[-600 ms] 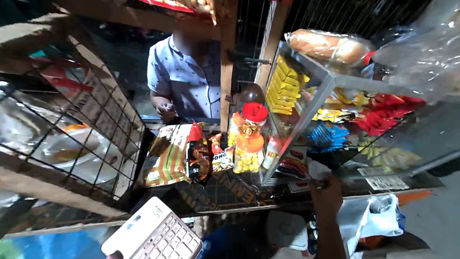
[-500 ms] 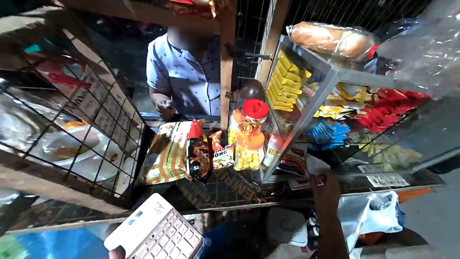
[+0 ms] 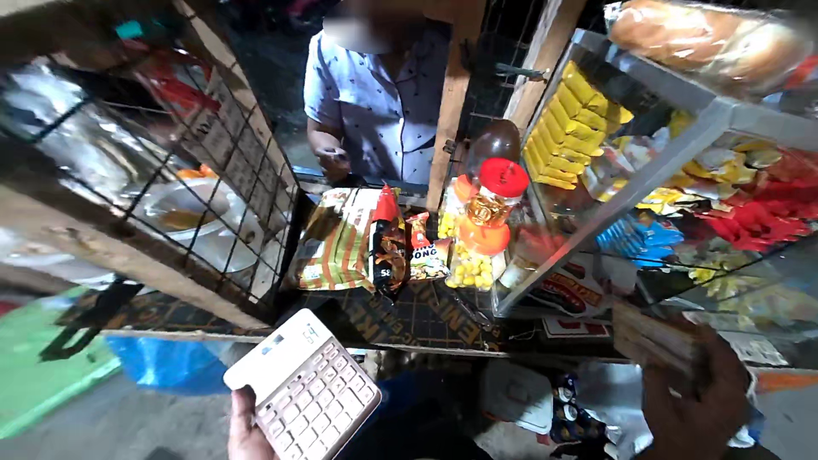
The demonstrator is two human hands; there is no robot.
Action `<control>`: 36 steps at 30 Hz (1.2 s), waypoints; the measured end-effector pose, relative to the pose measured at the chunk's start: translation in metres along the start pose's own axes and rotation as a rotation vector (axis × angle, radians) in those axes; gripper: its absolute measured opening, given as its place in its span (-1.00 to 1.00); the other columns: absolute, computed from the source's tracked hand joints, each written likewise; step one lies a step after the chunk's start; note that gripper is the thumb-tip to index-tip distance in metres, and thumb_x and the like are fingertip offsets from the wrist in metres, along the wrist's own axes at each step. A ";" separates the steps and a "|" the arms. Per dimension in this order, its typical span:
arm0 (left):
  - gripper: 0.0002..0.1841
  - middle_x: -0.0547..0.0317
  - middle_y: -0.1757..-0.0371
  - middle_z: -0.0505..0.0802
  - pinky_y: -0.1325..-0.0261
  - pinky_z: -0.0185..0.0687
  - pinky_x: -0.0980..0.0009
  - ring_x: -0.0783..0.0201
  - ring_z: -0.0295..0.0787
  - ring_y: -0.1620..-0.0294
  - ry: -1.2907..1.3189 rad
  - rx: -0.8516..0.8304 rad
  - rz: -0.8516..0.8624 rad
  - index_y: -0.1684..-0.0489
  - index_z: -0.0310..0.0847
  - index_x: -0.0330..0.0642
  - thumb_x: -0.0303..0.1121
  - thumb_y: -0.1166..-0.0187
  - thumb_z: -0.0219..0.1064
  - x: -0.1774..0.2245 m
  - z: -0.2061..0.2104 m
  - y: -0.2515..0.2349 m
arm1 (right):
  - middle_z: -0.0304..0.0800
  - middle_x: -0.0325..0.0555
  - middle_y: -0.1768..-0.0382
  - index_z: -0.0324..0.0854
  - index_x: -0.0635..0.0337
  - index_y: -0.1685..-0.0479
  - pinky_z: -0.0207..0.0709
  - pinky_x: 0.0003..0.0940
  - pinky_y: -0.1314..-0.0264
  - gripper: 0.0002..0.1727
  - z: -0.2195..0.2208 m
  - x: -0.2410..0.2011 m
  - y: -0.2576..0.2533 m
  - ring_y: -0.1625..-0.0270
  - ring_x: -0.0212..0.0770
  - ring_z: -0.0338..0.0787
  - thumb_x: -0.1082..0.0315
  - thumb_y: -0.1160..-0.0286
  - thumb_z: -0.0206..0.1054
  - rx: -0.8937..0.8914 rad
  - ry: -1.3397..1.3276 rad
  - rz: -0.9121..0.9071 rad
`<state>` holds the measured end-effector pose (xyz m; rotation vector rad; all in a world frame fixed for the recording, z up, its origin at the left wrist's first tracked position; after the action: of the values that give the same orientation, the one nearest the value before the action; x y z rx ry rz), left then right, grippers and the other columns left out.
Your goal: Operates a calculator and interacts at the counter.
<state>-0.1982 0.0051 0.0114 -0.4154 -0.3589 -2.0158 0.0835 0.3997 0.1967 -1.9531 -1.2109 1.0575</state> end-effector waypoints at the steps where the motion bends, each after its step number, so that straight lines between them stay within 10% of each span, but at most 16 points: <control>1: -0.36 0.11 -0.16 0.92 -0.19 0.85 0.12 0.21 0.89 -0.19 0.036 0.000 -0.012 -0.21 0.80 0.08 0.35 -0.59 0.07 -0.002 0.003 0.000 | 0.61 -0.22 -0.52 0.31 0.02 -0.64 0.39 -0.50 -0.64 -0.40 0.002 -0.016 -0.001 -0.57 -0.46 0.54 0.14 -0.61 0.28 -0.048 -0.135 -0.035; 3: -0.35 0.01 -0.18 0.90 -0.22 0.83 0.06 0.14 0.88 -0.22 0.110 -0.021 -0.037 -0.22 0.79 0.00 0.34 -0.59 0.09 -0.005 0.009 0.000 | 0.60 -0.58 -0.50 0.33 -0.38 -0.64 0.49 -0.51 -0.58 -0.45 0.029 -0.049 0.001 -0.53 -0.57 0.56 0.07 -0.65 0.27 -0.190 -0.352 -0.080; 8: -0.30 -0.03 -0.17 0.90 -0.20 0.84 0.03 0.09 0.89 -0.20 0.120 0.008 -0.061 -0.23 0.77 -0.02 0.38 -0.60 0.02 -0.007 0.016 0.000 | 0.89 -0.40 -0.19 0.66 -0.29 -0.21 0.58 -0.32 -0.04 -0.72 0.143 -0.133 0.043 0.01 -0.22 0.82 0.25 -0.64 0.20 -0.262 -0.241 -0.375; 15: -0.28 -0.12 -0.22 0.86 -0.28 0.78 -0.04 0.00 0.85 -0.26 0.176 -0.028 -0.076 -0.30 0.72 -0.07 0.36 -0.64 -0.01 0.000 0.021 0.008 | 0.70 -0.50 -0.49 0.67 -0.33 -0.35 0.40 -0.09 -0.12 -0.54 0.222 -0.150 0.096 -0.19 -0.07 0.69 0.40 -0.61 0.15 -0.432 -0.147 -0.566; 19: -0.29 -0.14 -0.23 0.86 -0.31 0.76 -0.06 -0.01 0.84 -0.27 0.187 -0.034 -0.068 -0.30 0.71 -0.09 0.33 -0.67 -0.05 0.005 0.020 0.011 | 0.66 -0.25 -0.55 0.69 -0.13 -0.44 0.30 0.18 -0.34 -0.43 0.229 -0.142 0.092 -0.41 0.07 0.64 0.18 -0.45 0.03 -0.556 -0.154 -0.474; 29: -0.27 -0.11 -0.19 0.87 -0.29 0.76 -0.02 0.02 0.84 -0.23 0.194 0.012 -0.090 -0.25 0.71 -0.06 0.35 -0.69 -0.15 0.008 0.013 0.020 | 0.59 -0.26 -0.55 0.60 -0.32 -0.35 -0.08 -0.02 -0.81 -0.46 0.194 -0.222 0.103 -0.68 -0.08 0.39 -0.30 -0.72 -0.10 -0.546 -0.491 -0.697; 36: -0.27 -0.13 -0.22 0.85 -0.32 0.74 -0.04 0.01 0.82 -0.27 0.230 -0.047 -0.091 -0.30 0.70 -0.09 0.34 -0.69 -0.12 0.013 0.018 0.023 | 0.63 -0.23 -0.53 0.65 -0.24 -0.31 -0.05 -0.01 -0.81 -0.48 0.191 -0.240 0.111 -0.64 -0.09 0.46 -0.25 -0.74 -0.06 -0.553 -0.532 -0.737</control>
<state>-0.1812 -0.0082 0.0346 -0.1961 -0.1910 -2.1384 -0.0966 0.1514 0.0868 -1.3452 -2.4787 0.9036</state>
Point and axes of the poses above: each hand's wrist, its own y-axis away from the middle knuckle, its own z-axis out of the palm, x = y × z, the point moved 7 cm from there along -y, towards the middle knuckle
